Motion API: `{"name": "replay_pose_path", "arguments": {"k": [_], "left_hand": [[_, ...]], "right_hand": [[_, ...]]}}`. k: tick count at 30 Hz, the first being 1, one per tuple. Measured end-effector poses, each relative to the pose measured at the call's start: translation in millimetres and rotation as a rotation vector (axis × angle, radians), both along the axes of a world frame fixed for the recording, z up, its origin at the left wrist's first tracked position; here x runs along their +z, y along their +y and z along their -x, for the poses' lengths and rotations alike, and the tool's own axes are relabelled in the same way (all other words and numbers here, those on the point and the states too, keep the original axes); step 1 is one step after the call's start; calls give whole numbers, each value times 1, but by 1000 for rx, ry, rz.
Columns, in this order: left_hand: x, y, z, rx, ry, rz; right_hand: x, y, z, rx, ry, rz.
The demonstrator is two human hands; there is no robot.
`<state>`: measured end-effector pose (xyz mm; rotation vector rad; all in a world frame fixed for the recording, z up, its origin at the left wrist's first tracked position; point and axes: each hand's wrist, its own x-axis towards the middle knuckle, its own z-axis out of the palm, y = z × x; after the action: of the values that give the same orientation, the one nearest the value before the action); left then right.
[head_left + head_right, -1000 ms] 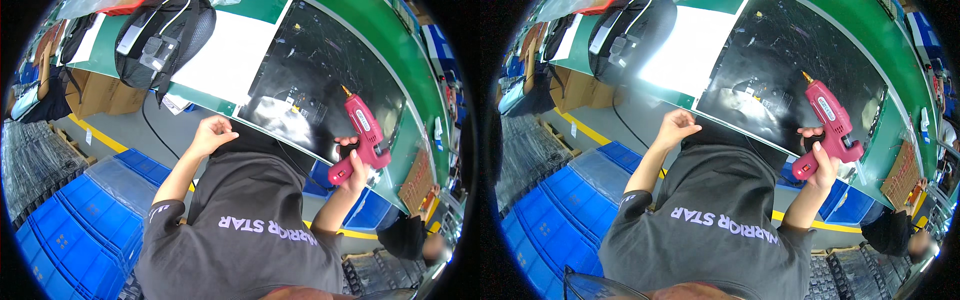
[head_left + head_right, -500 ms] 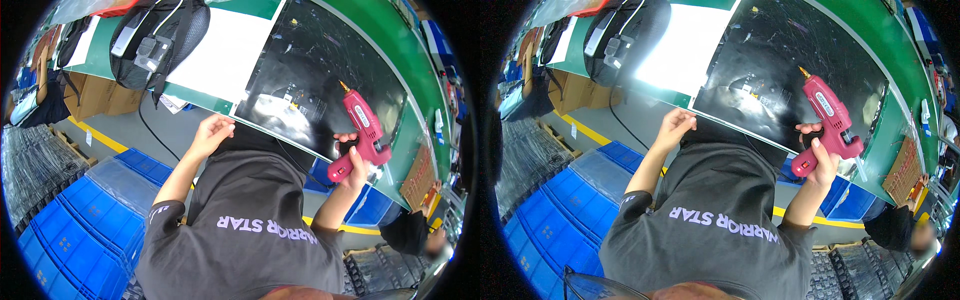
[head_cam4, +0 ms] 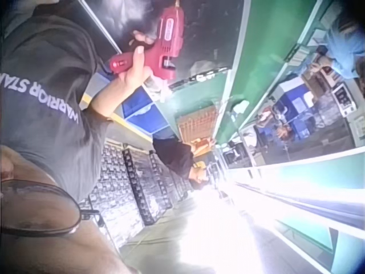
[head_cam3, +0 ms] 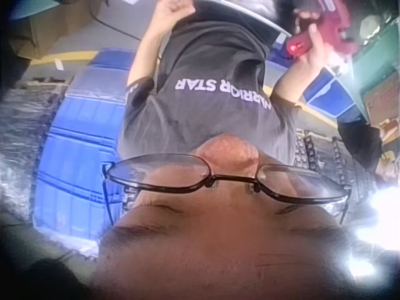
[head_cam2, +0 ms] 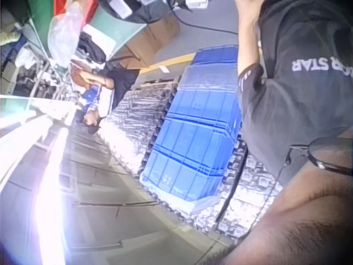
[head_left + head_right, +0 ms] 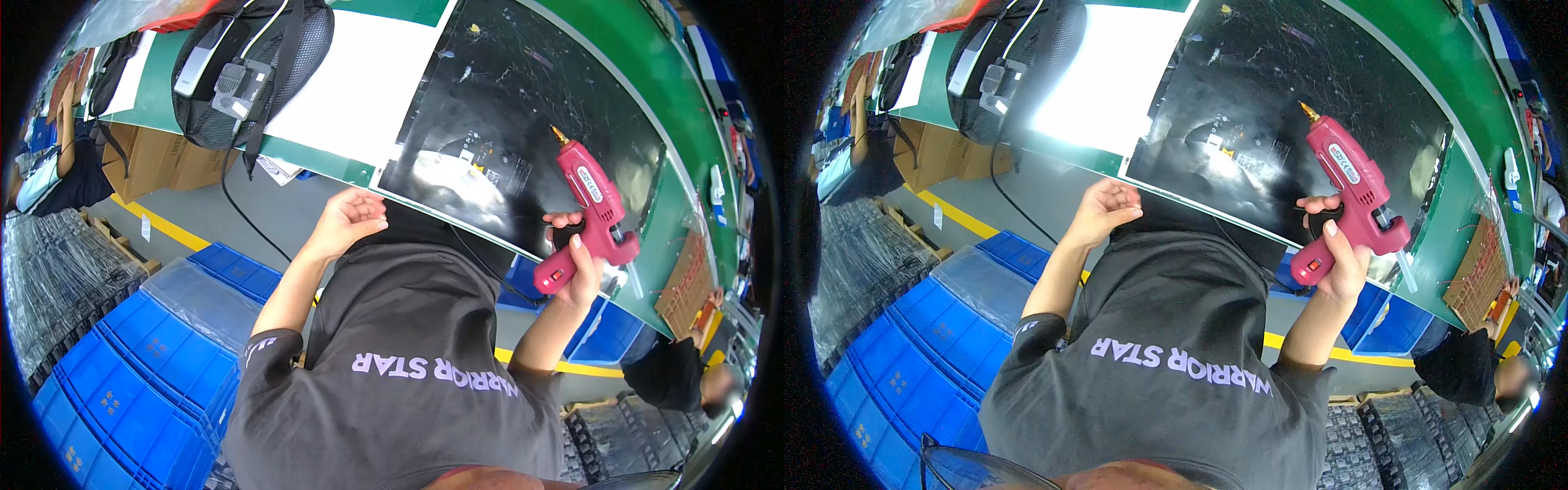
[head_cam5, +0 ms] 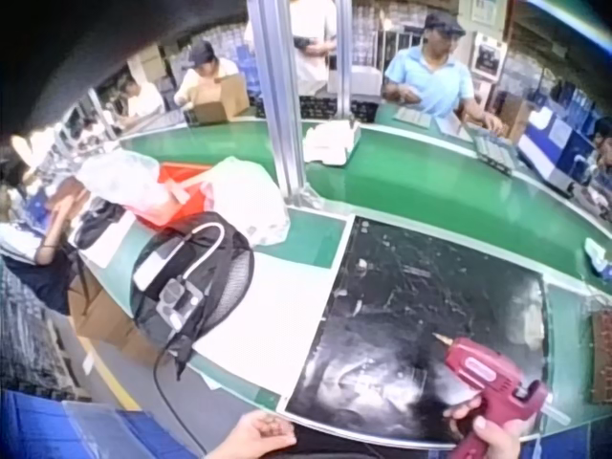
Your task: Assembling plastic electronic housings by applying adhesive with a hot glue gun on a production line.
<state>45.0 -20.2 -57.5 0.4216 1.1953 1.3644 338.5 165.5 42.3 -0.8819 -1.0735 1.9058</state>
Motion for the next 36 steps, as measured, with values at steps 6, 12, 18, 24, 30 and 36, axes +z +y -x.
{"name": "replay_pose_path", "arguments": {"k": [6, 12, 18, 24, 30, 36], "left_hand": [[-6, -2, 5, 16, -36, 46], [-8, -1, 6, 45, -2, 77], [-12, -1, 8, 80, 18, 73], [-8, 1, 5, 78, 47, 145], [-19, -2, 6, 112, 61, 137], [-29, -3, 6, 182, 48, 121]], "right_hand": [[0, 0, 1, 5, 0, -9], [0, 1, 2, 10, -11, -27], [2, 1, 1, 10, -24, -16], [3, 2, 2, 15, -21, -23], [3, 2, 3, 24, -19, -19], [2, 1, 3, 17, -11, -19]]}}
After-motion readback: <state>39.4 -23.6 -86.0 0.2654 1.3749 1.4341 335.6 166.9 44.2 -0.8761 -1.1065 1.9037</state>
